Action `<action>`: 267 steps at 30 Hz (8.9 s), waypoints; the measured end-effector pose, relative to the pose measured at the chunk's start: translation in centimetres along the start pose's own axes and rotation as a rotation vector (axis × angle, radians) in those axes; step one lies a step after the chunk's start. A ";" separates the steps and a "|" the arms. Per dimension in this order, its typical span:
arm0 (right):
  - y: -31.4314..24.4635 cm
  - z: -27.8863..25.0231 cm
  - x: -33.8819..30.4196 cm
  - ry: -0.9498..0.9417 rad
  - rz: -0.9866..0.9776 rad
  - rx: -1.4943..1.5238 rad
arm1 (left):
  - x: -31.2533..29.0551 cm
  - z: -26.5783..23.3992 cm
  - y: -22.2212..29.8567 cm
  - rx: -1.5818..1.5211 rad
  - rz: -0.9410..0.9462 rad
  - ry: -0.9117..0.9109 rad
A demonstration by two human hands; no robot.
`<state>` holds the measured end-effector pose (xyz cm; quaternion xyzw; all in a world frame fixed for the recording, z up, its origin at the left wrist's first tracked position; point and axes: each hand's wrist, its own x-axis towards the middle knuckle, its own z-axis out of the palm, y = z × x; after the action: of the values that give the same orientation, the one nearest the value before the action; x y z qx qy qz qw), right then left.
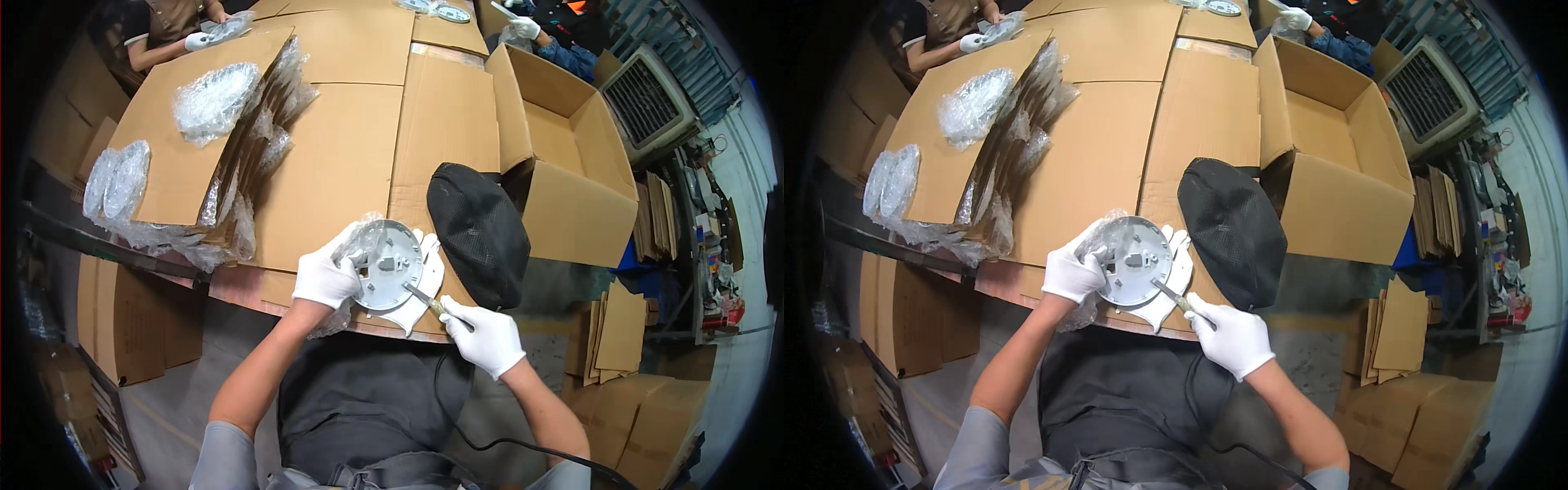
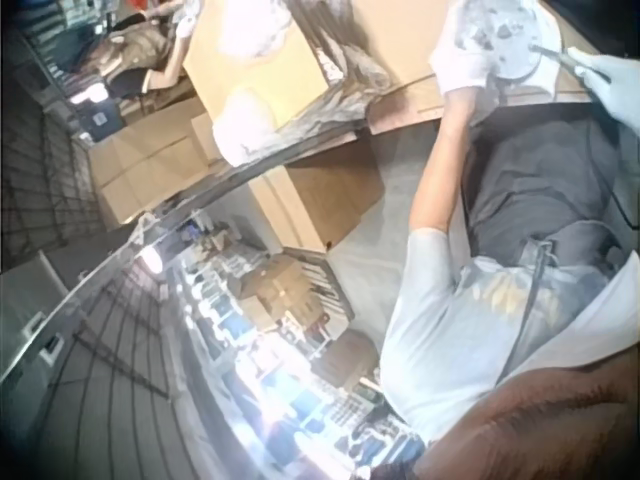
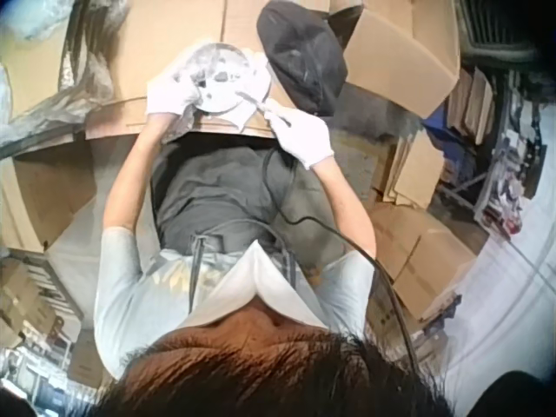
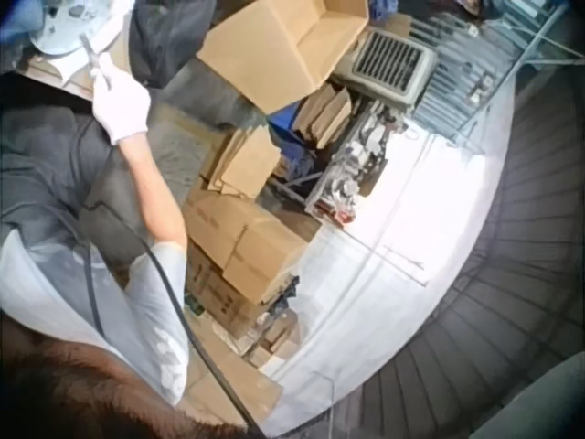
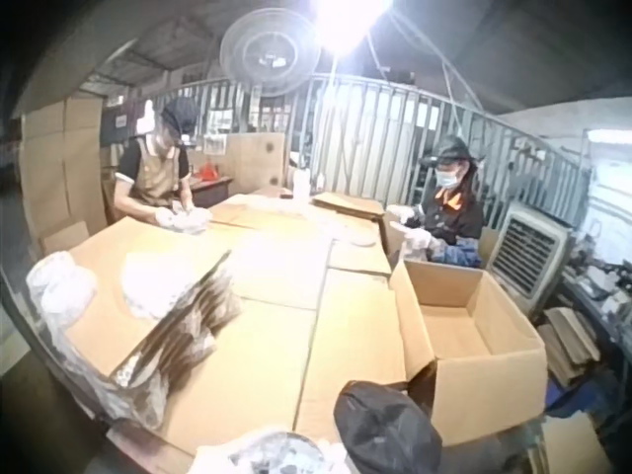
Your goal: The person assembles a metal circular component with a white plastic part using an electric screwdriver.
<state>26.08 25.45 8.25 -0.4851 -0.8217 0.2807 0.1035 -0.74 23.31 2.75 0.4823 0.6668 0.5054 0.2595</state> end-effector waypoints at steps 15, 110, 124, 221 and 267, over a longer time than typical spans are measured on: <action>-2.0 -3.0 0.4 -0.126 -0.122 -0.217 | 0.6 -1.3 4.7 0.276 0.052 -0.231; -0.9 0.0 -1.0 -0.028 -0.151 -0.221 | 1.6 -2.4 2.1 0.103 -0.049 -0.251; -2.7 -2.7 -1.2 -0.039 -0.214 -0.308 | 1.7 -2.3 5.3 0.513 0.169 -0.316; -0.3 -1.2 0.7 0.083 -0.050 0.140 | 6.0 -3.7 5.5 0.222 -0.136 -0.541; 2.3 3.4 -5.9 0.369 0.346 0.986 | 11.6 0.2 8.1 0.466 0.188 -0.309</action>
<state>29.31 20.01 4.75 -0.5482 -0.4697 0.5552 0.4130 -2.15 34.13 11.80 0.6599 0.6697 0.2811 0.1923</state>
